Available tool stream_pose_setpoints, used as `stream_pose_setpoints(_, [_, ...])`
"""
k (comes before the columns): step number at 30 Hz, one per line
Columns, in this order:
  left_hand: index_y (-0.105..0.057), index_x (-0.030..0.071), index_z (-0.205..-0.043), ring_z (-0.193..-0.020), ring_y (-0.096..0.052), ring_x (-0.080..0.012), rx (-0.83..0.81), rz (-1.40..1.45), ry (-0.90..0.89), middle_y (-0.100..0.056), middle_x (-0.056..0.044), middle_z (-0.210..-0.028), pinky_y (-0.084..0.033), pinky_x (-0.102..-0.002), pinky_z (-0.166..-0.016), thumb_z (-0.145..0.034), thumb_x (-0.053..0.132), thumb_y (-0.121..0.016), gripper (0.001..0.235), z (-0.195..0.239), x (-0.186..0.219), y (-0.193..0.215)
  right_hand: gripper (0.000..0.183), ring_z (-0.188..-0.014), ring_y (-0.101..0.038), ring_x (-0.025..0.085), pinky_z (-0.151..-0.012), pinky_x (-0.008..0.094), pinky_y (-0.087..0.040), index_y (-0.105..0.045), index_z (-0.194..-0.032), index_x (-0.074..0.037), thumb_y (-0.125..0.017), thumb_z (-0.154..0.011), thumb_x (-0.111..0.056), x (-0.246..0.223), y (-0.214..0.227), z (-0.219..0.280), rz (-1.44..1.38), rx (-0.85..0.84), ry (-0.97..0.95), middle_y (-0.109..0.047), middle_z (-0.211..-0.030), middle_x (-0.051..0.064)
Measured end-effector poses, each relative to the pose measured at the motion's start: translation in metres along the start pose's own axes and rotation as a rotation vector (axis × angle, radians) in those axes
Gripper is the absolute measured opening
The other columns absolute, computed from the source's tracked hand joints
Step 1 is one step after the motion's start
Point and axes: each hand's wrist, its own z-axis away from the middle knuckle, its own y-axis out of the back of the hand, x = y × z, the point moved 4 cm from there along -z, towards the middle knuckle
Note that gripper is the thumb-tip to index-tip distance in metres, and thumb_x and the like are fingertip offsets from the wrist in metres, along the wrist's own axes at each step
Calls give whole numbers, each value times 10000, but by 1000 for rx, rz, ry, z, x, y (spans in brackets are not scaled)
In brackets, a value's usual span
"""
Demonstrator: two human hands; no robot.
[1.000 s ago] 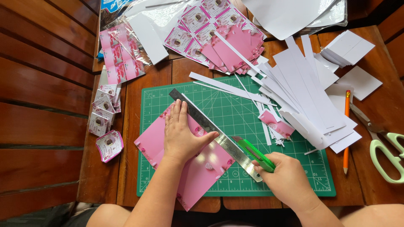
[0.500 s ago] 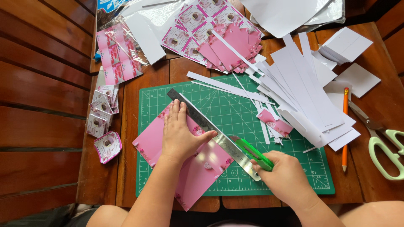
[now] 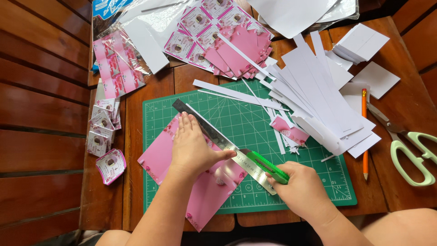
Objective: The person uses a metal ruler and a green utility knife to trim the edges of a pink patterned sheet on a green cutting mat. They repeatedly measure, cut, and reposition the sheet to produce smaller rectangular pieces.
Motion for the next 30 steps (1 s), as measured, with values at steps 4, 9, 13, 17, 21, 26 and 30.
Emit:
stream_pose_setpoints(4, [22,-32,-1612,-1594,48,-328,-6,-9,6,92,-227,-1715,-64,-450,-1260,-597,900,-873,1643,-3,0,0,147,-756,-624,136,-687,292,-455,-855,-889,-232,-779,-844,-349,0,0,0,10,-1,1,-716,-805,-69])
stream_pose_setpoints(9, [-27,-54,-1608,-1586,-26,-348,10,-150,2,9,-248,-1710,-115,-473,-1246,-581,1008,-803,1669,-6,1,1,158,-687,-562,150,-652,308,-427,-850,-846,-277,-748,-865,-396,-5,2,6,55,22,14,-575,-712,-37])
stream_pose_setpoints(13, [-48,-74,-1603,-1583,-60,-358,14,-203,-5,-36,-253,-1707,-148,-504,-1230,-596,1029,-783,1664,-5,6,5,276,-760,-628,147,-713,301,-495,-854,-1024,-336,-740,-846,-515,-14,14,16,58,36,-16,-590,-808,-42])
stream_pose_setpoints(17, [-48,-105,-1594,-1573,-80,-399,20,-197,-6,-52,-286,-1696,-175,-538,-1215,-569,1021,-819,1707,-5,8,8,339,-769,-641,182,-726,329,-538,-824,-1189,-200,-663,-891,-223,-31,29,22,-326,33,-20,-641,-875,21])
stream_pose_setpoints(21, [-189,-125,-1568,-1570,-187,-395,49,-109,-42,-207,-288,-1666,-212,-533,-1228,-478,941,-812,1647,7,10,20,299,-705,-770,307,-710,443,-678,-754,-1159,-33,-583,-968,-186,-78,30,12,-490,-47,136,-703,-758,214])
stream_pose_setpoints(26, [-160,-129,-1572,-1575,-158,-398,14,-114,-42,-174,-290,-1673,-166,-540,-1240,-502,924,-805,1635,10,7,23,506,-775,-750,371,-840,533,-577,-455,-1516,-252,-453,-1017,-334,-146,14,-26,29,-32,425,-730,-811,207])
stream_pose_setpoints(30, [-132,-130,-1575,-1581,-101,-410,-12,-87,-57,-132,-303,-1676,-128,-552,-1249,-490,910,-794,1642,9,4,22,470,-1146,-659,461,-1007,567,-512,-432,-1511,-383,-426,-1045,-329,-164,-30,-80,179,15,570,-705,-1194,226])
